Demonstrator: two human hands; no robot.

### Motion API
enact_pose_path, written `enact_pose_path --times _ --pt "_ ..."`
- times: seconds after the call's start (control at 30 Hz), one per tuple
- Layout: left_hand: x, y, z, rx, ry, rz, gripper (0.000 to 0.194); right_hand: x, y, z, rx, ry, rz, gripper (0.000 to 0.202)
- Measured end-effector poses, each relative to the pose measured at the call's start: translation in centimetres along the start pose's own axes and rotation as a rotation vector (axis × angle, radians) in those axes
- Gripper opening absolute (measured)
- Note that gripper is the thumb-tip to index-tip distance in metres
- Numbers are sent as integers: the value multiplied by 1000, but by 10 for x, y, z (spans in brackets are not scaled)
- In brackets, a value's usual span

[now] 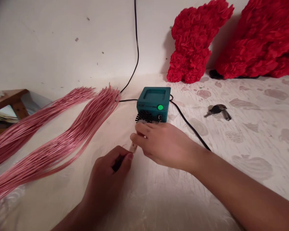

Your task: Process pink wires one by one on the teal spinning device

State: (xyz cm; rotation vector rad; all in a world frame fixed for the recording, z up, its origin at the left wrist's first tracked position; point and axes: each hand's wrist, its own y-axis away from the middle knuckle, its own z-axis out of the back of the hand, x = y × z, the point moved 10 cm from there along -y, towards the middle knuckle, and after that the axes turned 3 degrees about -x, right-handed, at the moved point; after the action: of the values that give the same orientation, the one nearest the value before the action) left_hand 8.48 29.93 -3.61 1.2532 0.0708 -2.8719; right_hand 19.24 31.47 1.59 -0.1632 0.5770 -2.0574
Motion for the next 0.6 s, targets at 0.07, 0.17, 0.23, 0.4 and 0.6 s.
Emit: enact_pose_path --times 0.07,0.17,0.23,0.4,0.6 --pt "0 0 0 2 -2 1 21 2 1 -7 4 26 -4 23" --pt "-1 0 1 -3 -4 4 21 -2 5 -6 -69 105 -31 25" --pt "0 0 2 -5 -1 7 20 -5 8 -1 -135 149 -53 23" --pt "-2 2 2 -30 -22 -15 19 -8 7 -2 -149 177 -67 20" --pt "-6 3 4 -70 -41 -51 17 -6 4 -6 -135 217 -52 16"
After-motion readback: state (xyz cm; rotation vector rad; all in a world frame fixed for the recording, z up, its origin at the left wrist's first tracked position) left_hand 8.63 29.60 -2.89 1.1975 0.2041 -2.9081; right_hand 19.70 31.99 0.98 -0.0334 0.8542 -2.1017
